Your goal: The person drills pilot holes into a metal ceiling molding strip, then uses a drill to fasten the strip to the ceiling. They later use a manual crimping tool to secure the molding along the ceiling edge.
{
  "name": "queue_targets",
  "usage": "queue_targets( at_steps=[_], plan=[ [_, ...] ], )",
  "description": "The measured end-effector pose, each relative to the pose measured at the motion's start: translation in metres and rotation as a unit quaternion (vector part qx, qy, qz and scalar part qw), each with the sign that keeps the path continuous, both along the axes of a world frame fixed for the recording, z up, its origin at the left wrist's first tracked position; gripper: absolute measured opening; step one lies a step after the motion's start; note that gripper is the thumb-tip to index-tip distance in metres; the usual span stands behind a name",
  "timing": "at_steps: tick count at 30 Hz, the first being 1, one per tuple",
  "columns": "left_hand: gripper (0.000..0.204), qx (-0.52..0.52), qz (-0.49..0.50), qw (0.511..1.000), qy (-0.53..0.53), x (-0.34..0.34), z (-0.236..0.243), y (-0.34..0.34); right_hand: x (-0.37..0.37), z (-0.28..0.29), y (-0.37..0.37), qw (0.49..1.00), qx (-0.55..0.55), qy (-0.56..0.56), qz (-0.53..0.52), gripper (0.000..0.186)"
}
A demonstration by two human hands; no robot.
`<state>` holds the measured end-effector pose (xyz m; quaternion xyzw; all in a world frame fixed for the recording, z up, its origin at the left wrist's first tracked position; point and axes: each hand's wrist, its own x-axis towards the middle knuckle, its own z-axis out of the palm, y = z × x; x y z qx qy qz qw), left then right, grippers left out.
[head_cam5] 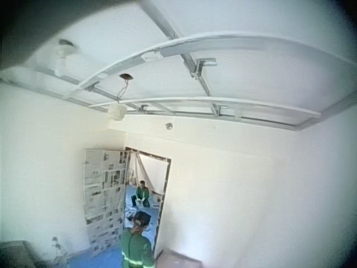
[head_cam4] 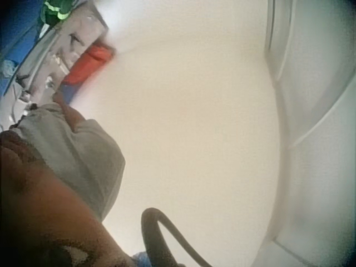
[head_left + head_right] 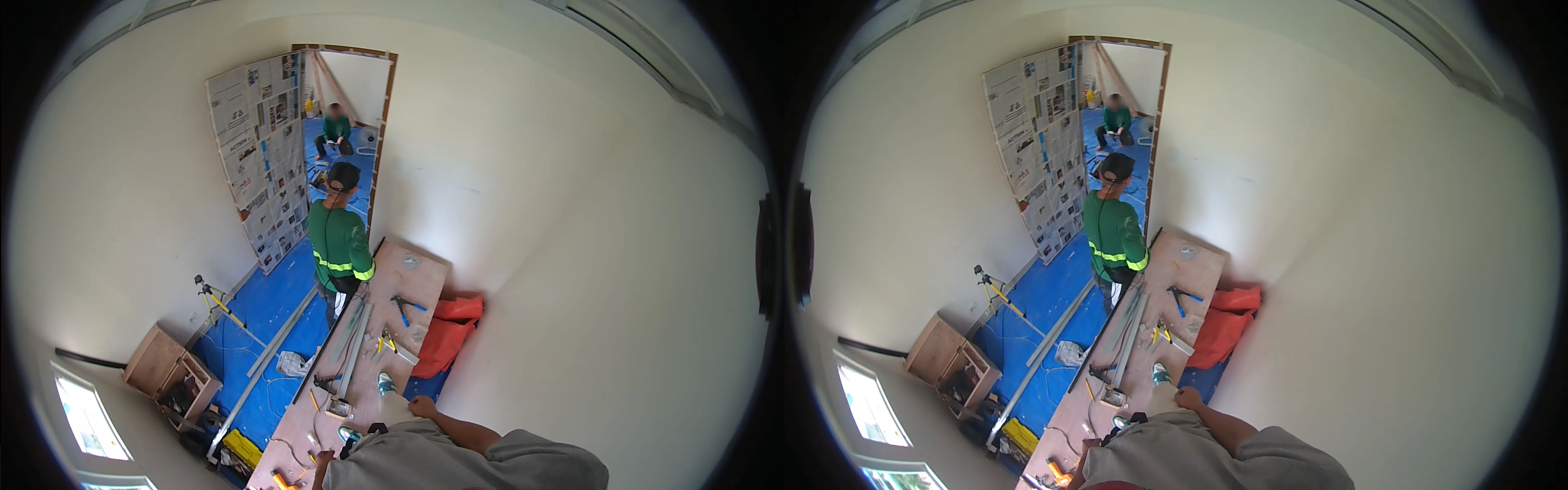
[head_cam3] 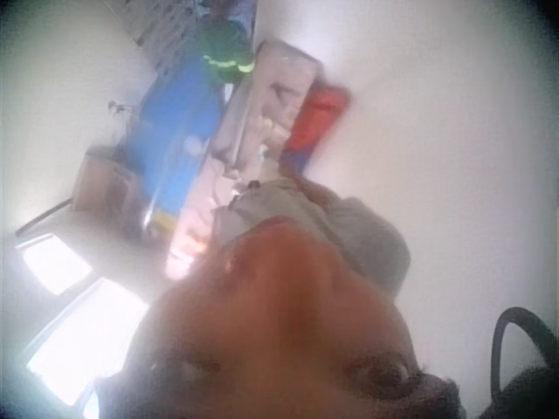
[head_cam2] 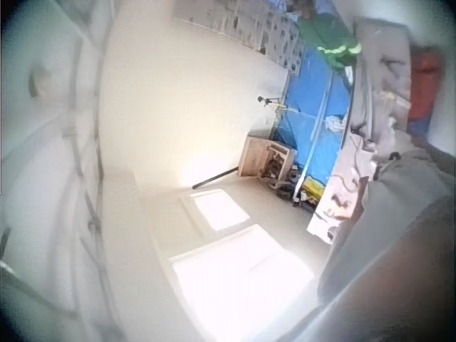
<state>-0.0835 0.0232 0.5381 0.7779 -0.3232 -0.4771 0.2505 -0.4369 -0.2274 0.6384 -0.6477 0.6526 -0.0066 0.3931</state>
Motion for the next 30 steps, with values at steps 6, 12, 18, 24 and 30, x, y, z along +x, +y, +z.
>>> queue_targets(
  at_steps=[6, 12, 18, 24, 30],
  plan=[
    [0.022, -0.043, 0.015, 0.999, -0.001, -0.008, -0.007, 0.014, 0.002, 0.000, -0.003, 1.000, 0.005, 0.000, 0.008, 0.038],
    [0.020, -0.056, 0.018, 0.998, -0.020, -0.013, -0.007, 0.027, 0.004, -0.006, -0.005, 0.999, -0.033, 0.005, 0.024, 0.036],
    [0.035, -0.017, 0.085, 0.995, 0.045, -0.012, -0.006, 0.021, 0.003, -0.007, -0.008, 0.999, -0.025, 0.005, 0.037, 0.035],
    [0.044, 0.071, 0.114, 0.990, 0.054, -0.012, -0.005, 0.015, 0.002, -0.018, -0.010, 0.999, -0.030, -0.001, 0.035, 0.040],
    [0.034, 0.026, 0.079, 0.995, 0.058, -0.008, -0.003, 0.022, 0.002, -0.020, -0.011, 0.999, -0.037, -0.002, 0.039, 0.040]
  ],
)
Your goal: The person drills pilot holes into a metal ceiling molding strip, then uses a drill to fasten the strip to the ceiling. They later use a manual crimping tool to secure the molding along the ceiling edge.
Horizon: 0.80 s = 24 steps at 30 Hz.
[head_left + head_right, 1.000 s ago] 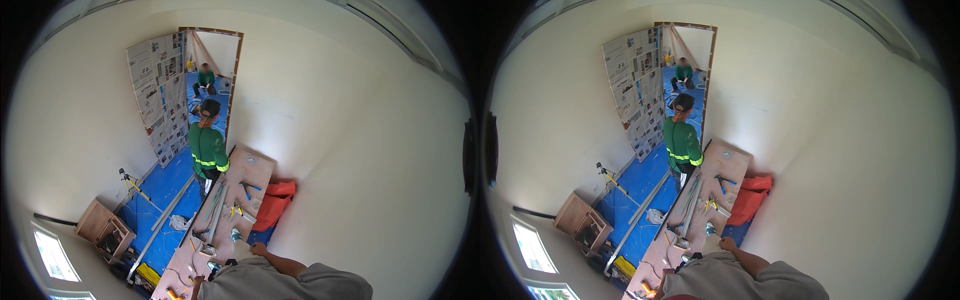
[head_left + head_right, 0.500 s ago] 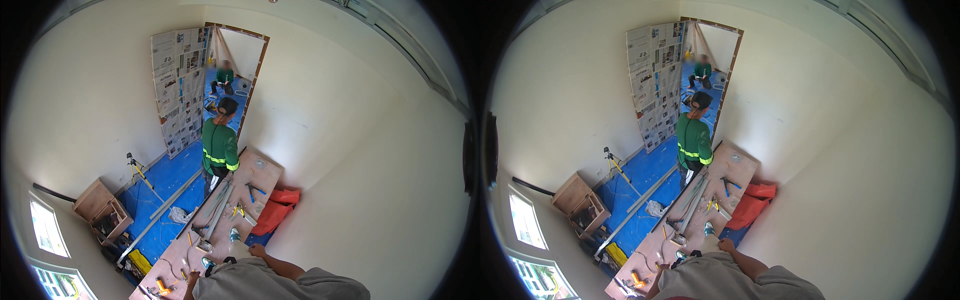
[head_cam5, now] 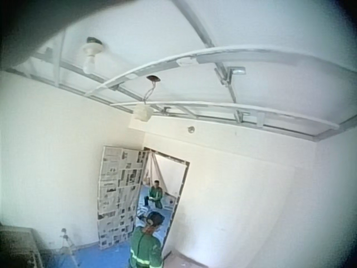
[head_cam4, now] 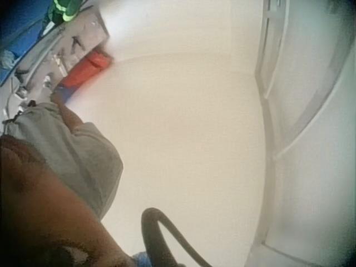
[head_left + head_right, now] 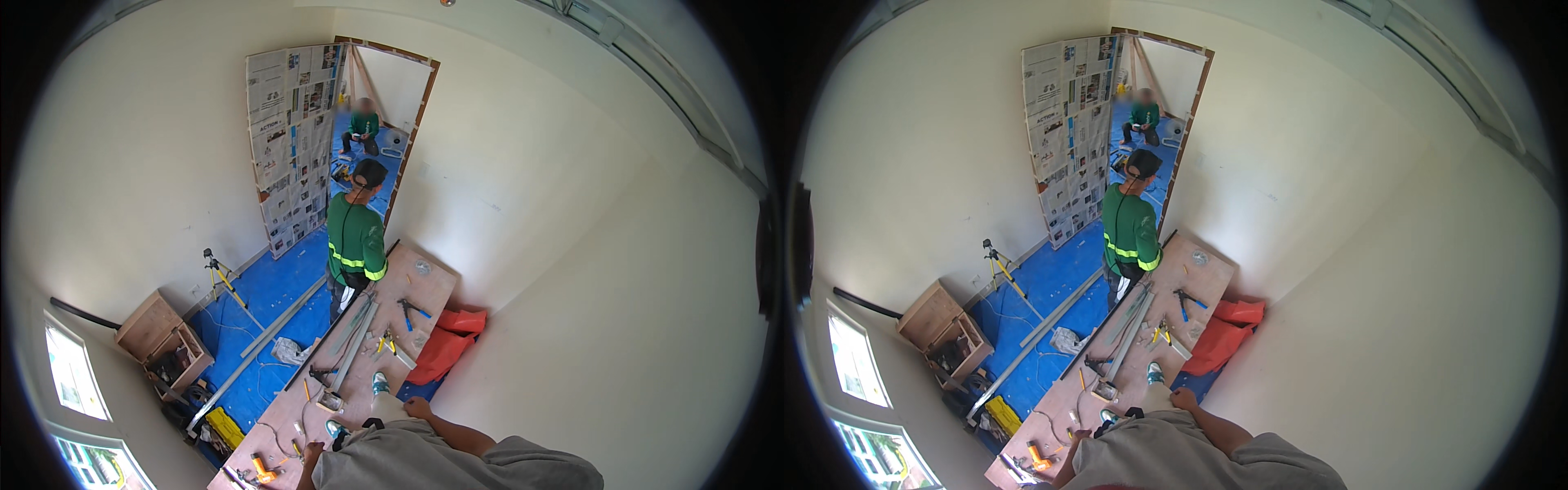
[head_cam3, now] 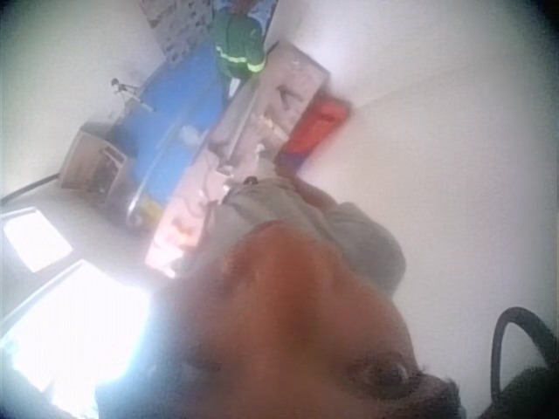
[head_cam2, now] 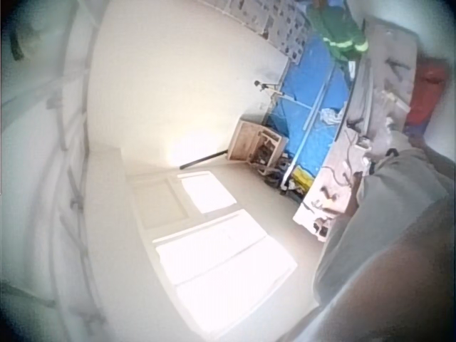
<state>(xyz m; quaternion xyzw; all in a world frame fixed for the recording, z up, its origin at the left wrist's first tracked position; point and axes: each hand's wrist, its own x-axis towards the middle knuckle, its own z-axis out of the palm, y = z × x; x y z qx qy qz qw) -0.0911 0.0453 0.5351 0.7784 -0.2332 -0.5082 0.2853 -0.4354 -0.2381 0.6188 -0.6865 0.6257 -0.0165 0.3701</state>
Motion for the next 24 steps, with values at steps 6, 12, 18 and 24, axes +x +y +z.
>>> queue_targets(
  at_steps=[6, 12, 18, 24],
  plan=[
    [0.031, -0.175, -0.041, 0.980, -0.083, -0.005, -0.014, 0.001, 0.006, 0.001, -0.003, 1.000, 0.027, 0.009, 0.007, 0.038],
    [0.031, 0.072, 0.001, 0.997, -0.030, -0.014, -0.025, 0.011, 0.013, 0.001, 0.006, 0.999, 0.028, 0.033, -0.010, 0.037],
    [0.034, 0.080, 0.002, 0.996, -0.048, -0.013, -0.026, 0.013, 0.013, 0.003, 0.010, 1.000, -0.002, -0.007, -0.023, 0.036],
    [0.043, 0.122, 0.048, 0.989, -0.069, -0.013, -0.034, 0.015, 0.011, -0.004, 0.010, 1.000, -0.014, 0.000, -0.015, 0.036]
  ],
)
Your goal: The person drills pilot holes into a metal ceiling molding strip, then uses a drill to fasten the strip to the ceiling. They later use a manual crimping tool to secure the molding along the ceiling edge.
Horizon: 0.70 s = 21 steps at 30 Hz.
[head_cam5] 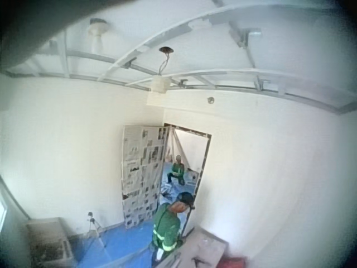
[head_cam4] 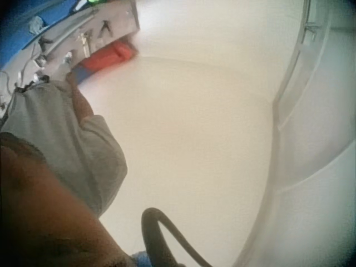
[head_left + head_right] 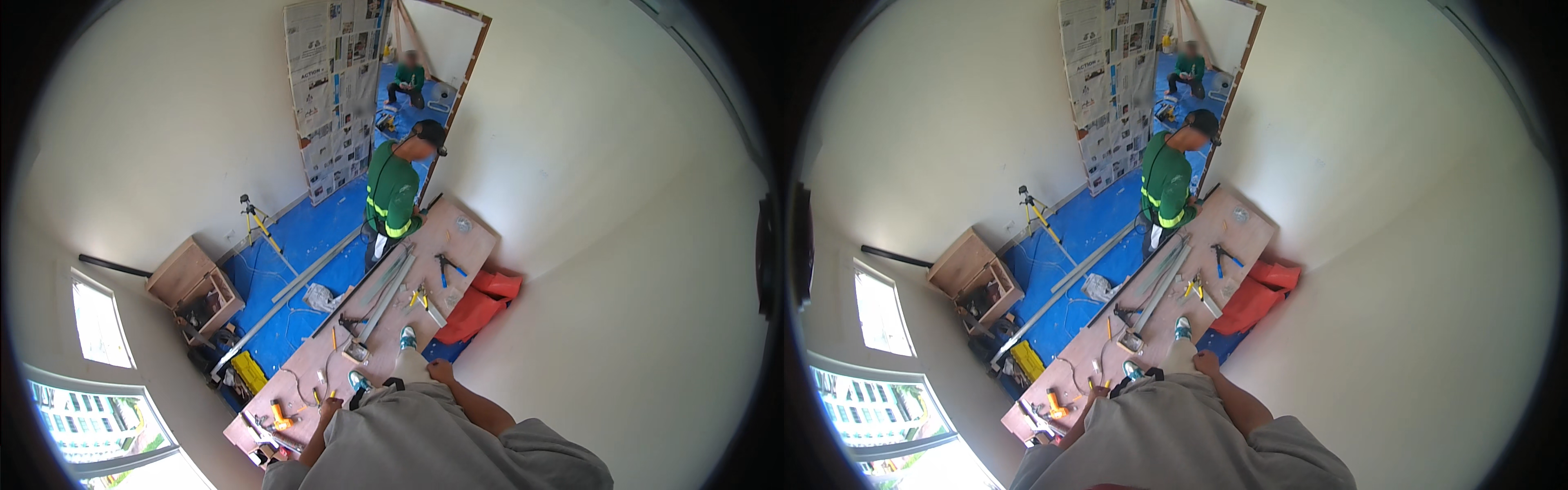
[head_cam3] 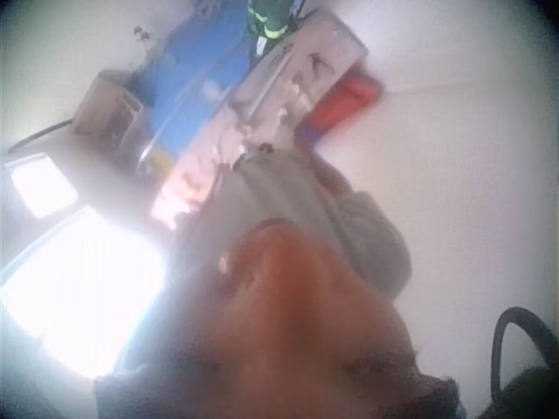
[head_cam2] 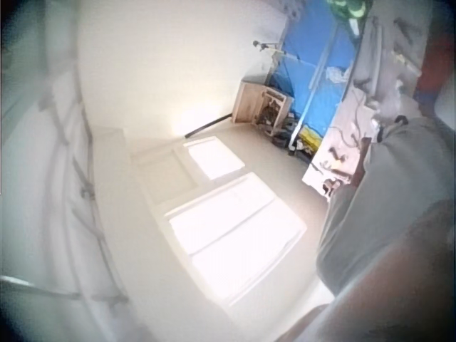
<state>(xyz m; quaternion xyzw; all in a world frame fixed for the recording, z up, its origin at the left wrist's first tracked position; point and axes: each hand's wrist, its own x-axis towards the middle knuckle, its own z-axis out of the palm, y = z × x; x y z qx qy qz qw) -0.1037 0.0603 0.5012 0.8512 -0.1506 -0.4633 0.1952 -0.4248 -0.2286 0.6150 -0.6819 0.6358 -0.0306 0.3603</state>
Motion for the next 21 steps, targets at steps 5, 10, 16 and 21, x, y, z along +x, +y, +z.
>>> queue_targets(
  at_steps=[5, 10, 16, 21],
  plan=[
    [0.044, -0.071, 0.002, 0.997, 0.013, 0.000, 0.000, 0.006, -0.007, -0.008, 0.000, 1.000, -0.015, 0.014, -0.006, 0.038],
    [0.045, -0.086, 0.008, 0.996, 0.023, 0.000, 0.022, 0.003, -0.013, -0.013, -0.002, 0.999, -0.042, -0.012, 0.012, 0.038],
    [0.047, -0.089, 0.041, 0.994, 0.039, -0.004, 0.049, 0.000, -0.015, -0.016, -0.001, 1.000, -0.017, 0.007, -0.008, 0.038],
    [0.047, -0.062, 0.047, 0.996, 0.044, -0.006, 0.050, 0.000, -0.016, -0.018, -0.003, 1.000, -0.012, -0.011, 0.004, 0.038]
  ],
)
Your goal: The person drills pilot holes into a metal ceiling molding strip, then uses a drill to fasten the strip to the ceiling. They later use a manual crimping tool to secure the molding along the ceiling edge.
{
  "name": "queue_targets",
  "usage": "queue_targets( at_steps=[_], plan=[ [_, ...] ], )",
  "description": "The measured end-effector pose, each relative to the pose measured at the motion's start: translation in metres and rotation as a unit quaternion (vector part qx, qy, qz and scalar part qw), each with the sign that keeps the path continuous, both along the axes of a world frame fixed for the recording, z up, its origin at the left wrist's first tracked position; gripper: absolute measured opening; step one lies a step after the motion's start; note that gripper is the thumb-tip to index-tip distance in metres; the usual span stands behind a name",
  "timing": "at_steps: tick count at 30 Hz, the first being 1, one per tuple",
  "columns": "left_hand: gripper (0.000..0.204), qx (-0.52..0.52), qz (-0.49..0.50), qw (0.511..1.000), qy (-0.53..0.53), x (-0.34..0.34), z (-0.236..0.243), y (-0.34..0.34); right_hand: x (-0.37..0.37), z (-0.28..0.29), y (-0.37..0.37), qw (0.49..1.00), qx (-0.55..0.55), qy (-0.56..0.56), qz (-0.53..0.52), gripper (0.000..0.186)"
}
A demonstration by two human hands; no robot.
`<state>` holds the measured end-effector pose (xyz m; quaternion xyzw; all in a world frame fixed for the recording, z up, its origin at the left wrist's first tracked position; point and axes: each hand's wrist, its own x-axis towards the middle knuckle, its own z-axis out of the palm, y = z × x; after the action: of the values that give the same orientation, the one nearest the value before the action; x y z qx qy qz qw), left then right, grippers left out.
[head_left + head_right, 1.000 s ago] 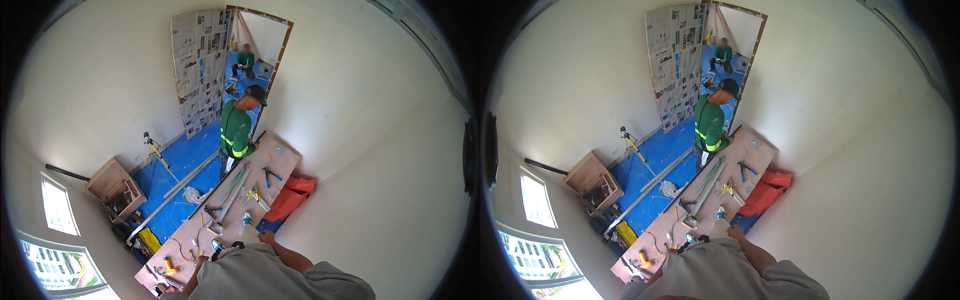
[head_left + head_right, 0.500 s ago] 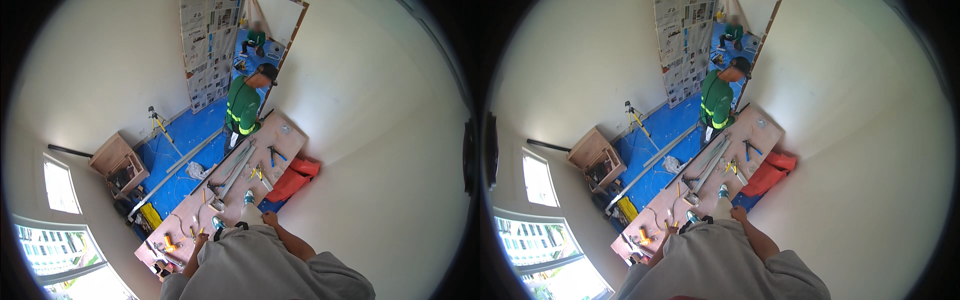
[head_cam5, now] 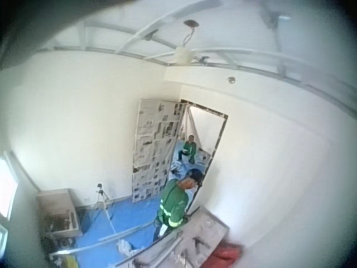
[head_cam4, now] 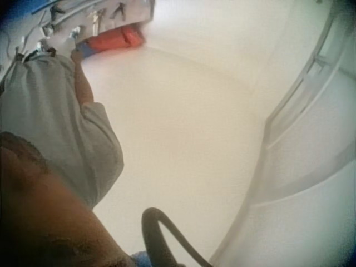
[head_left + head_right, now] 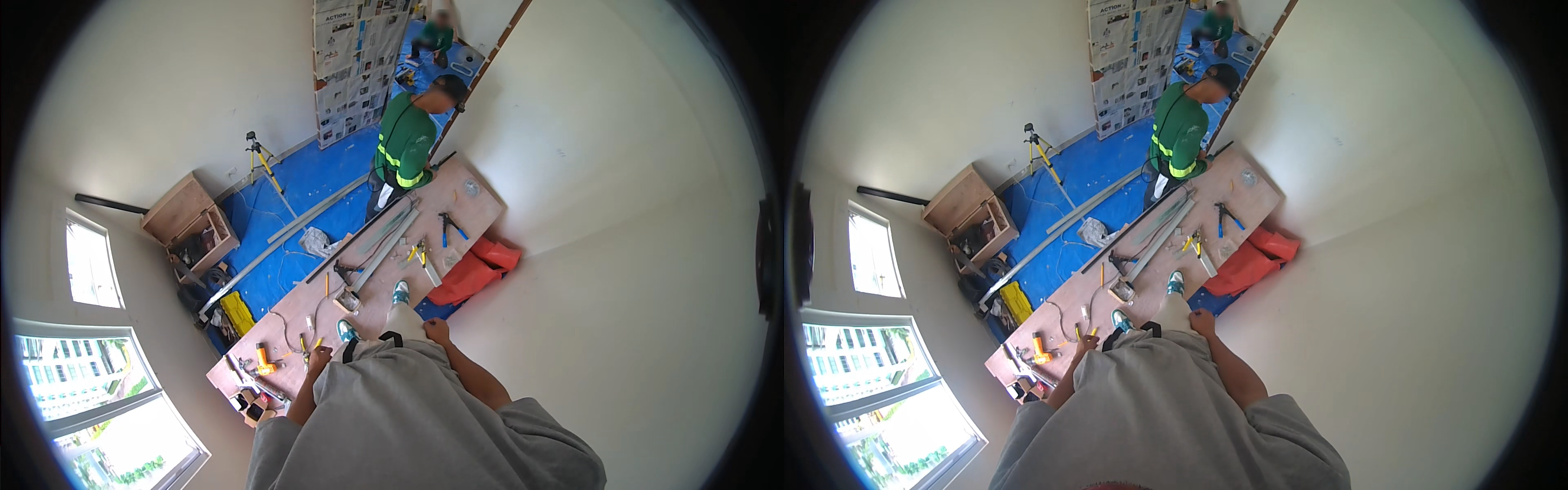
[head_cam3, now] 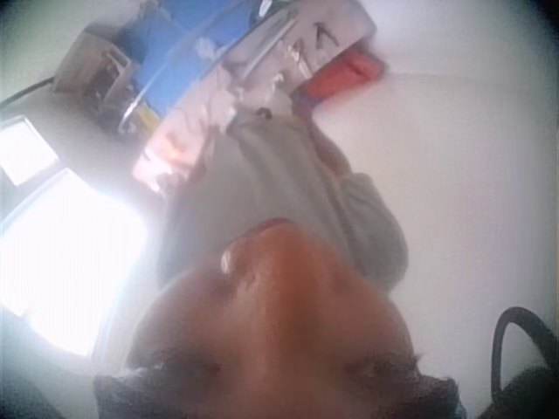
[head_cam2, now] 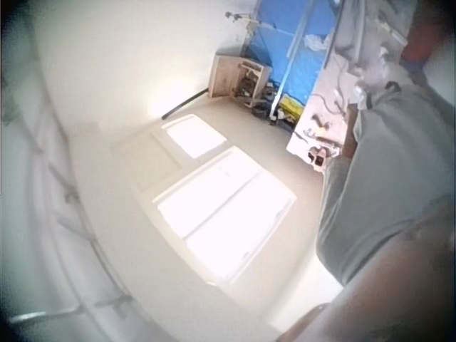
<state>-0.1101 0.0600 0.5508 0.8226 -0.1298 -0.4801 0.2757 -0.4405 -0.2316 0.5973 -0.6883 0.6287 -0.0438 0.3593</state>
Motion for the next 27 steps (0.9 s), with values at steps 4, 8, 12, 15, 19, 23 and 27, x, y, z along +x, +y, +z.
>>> queue_targets(
  at_steps=[4, 8, 12, 15, 19, 23, 27],
  plan=[
    [0.046, 0.016, 0.006, 1.000, 0.012, 0.001, -0.007, 0.000, 0.001, 0.005, -0.001, 1.000, 0.014, 0.019, 0.000, 0.036],
    [0.045, 0.007, 0.004, 1.000, 0.010, 0.001, -0.018, 0.002, 0.004, 0.013, -0.002, 1.000, -0.013, -0.003, 0.017, 0.035],
    [0.044, 0.025, -0.018, 1.000, 0.001, 0.001, -0.030, 0.004, 0.007, 0.017, -0.003, 1.000, -0.001, 0.001, 0.005, 0.035],
    [0.043, 0.021, -0.019, 0.999, 0.015, 0.002, -0.035, 0.005, 0.007, 0.014, -0.006, 1.000, -0.005, 0.008, 0.012, 0.036],
    [0.044, -0.081, -0.083, 0.991, -0.071, -0.001, -0.035, 0.013, 0.005, 0.009, -0.008, 1.000, -0.001, 0.021, 0.016, 0.037],
    [0.039, -0.015, 0.025, 1.000, 0.008, -0.006, -0.029, 0.015, 0.006, 0.007, -0.008, 0.999, -0.010, 0.007, 0.030, 0.037],
    [0.035, -0.046, 0.126, 0.984, 0.114, 0.016, 0.029, -0.028, 0.007, 0.004, -0.007, 0.999, -0.022, 0.003, 0.049, 0.037]
  ],
)
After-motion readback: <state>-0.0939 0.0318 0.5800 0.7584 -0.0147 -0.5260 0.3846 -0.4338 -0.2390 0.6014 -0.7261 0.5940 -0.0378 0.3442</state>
